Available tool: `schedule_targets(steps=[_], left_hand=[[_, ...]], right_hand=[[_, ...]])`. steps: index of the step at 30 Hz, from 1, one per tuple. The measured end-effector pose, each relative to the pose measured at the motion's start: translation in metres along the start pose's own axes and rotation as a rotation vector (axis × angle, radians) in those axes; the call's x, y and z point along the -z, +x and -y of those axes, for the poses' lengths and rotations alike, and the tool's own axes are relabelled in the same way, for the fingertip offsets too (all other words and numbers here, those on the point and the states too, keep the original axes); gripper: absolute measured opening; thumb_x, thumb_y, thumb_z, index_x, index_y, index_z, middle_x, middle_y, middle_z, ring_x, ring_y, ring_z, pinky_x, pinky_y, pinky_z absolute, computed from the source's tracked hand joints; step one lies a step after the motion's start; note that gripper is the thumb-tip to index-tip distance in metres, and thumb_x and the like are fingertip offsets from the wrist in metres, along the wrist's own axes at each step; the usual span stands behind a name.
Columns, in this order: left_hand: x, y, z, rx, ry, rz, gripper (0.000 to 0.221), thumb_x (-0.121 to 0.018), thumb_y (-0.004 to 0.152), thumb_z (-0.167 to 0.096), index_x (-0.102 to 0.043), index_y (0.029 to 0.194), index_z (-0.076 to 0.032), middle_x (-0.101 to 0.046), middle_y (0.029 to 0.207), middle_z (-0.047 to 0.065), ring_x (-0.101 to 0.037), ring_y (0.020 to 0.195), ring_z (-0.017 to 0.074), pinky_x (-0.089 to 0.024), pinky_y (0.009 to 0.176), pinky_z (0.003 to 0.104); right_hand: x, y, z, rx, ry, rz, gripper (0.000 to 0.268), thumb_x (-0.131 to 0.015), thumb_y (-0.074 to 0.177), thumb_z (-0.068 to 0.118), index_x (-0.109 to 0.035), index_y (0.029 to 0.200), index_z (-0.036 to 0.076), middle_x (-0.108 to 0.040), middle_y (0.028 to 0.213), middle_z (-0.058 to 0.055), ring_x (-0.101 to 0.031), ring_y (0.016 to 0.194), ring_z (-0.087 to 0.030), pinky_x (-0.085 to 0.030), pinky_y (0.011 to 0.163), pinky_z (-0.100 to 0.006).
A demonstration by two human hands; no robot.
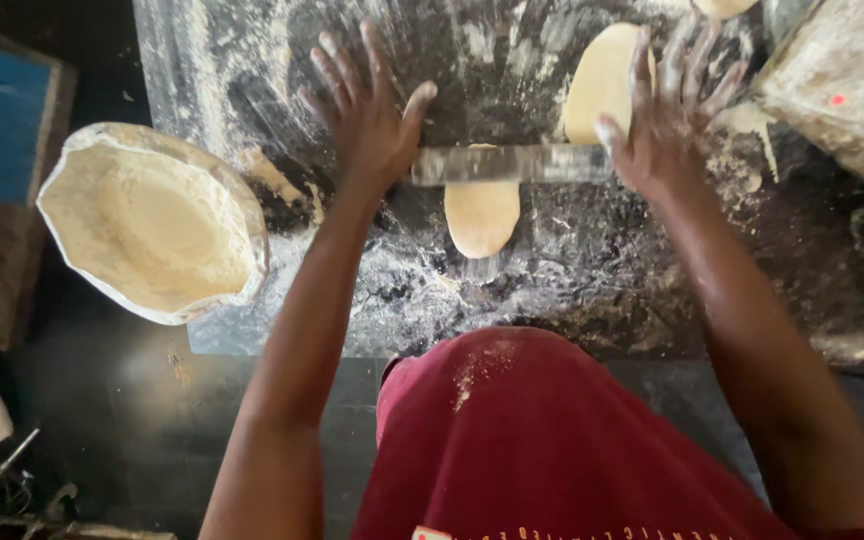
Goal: The person flattens small balls of dough using a rolling pin on a floured surface. They repeatedly take balls of dough from a collection, roll them into flat oval shapes, and move them to the side of the workspace.
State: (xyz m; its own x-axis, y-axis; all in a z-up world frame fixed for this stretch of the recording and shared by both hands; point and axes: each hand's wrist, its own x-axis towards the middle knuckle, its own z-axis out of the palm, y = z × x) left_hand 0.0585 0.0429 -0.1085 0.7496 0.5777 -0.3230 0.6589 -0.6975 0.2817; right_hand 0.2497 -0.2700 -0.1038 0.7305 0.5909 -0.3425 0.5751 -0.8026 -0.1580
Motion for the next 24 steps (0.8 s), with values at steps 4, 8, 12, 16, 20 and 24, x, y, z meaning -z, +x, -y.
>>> schedule_targets(steps=[4,8,12,16,20,24], left_hand=[[-0.034,-0.111,0.026,-0.24,0.052,-0.394,0.112,0.0,0.082,-0.094,0.013,0.166,-0.019,0.026,0.168,0.012,0.02,0.157,0.0303,0.016,0.122,0.061],[-0.049,-0.213,0.032,-0.327,0.044,-0.219,0.112,0.004,0.085,-0.094,0.01,0.166,-0.018,0.024,0.172,0.014,0.02,0.16,0.0329,0.02,0.124,0.064],[-0.041,-0.173,0.03,-0.335,0.089,-0.164,0.11,0.003,0.084,-0.09,0.008,0.166,-0.018,0.023,0.17,0.017,0.018,0.16,0.0339,0.019,0.124,0.063],[-0.013,-0.039,0.019,-0.044,0.218,0.033,0.113,-0.012,0.09,-0.091,0.003,0.169,-0.012,0.019,0.166,0.029,0.015,0.157,0.0447,0.015,0.119,0.068],[0.008,0.013,0.013,0.0,0.136,-0.191,0.105,-0.011,0.097,-0.09,0.004,0.173,-0.018,0.019,0.173,0.022,0.016,0.163,0.0449,0.014,0.126,0.07],[-0.019,-0.023,0.026,0.046,0.143,-0.246,0.111,-0.006,0.089,-0.091,0.003,0.171,-0.017,0.018,0.173,0.019,0.014,0.161,0.0401,0.014,0.124,0.068]], right_hand=[[-0.035,-0.102,0.006,0.28,-0.028,-0.182,0.104,-0.011,0.091,0.085,-0.008,0.169,0.015,-0.011,0.172,-0.031,-0.002,0.162,-0.04,0.014,0.118,-0.066],[-0.039,-0.177,0.006,0.368,-0.029,0.035,0.107,-0.016,0.086,0.091,-0.013,0.161,0.014,-0.01,0.167,-0.029,-0.001,0.158,-0.041,0.013,0.12,-0.067],[-0.031,-0.139,-0.008,0.389,-0.078,0.085,0.099,-0.014,0.087,0.083,-0.008,0.16,0.016,-0.001,0.168,-0.023,0.005,0.156,-0.041,0.015,0.115,-0.068],[-0.014,-0.001,0.003,0.161,-0.199,0.074,0.084,-0.013,0.093,0.071,0.014,0.162,0.03,0.013,0.165,-0.023,0.01,0.152,-0.046,0.012,0.116,-0.066],[0.027,0.035,0.019,-0.047,0.102,0.14,0.086,-0.01,0.094,0.077,0.011,0.164,0.031,0.015,0.173,-0.018,0.001,0.157,-0.042,0.007,0.122,-0.069],[-0.002,-0.021,0.013,0.162,-0.036,-0.09,0.093,-0.002,0.095,0.077,0.0,0.168,0.021,0.009,0.175,-0.019,0.007,0.163,-0.041,0.015,0.118,-0.069]])
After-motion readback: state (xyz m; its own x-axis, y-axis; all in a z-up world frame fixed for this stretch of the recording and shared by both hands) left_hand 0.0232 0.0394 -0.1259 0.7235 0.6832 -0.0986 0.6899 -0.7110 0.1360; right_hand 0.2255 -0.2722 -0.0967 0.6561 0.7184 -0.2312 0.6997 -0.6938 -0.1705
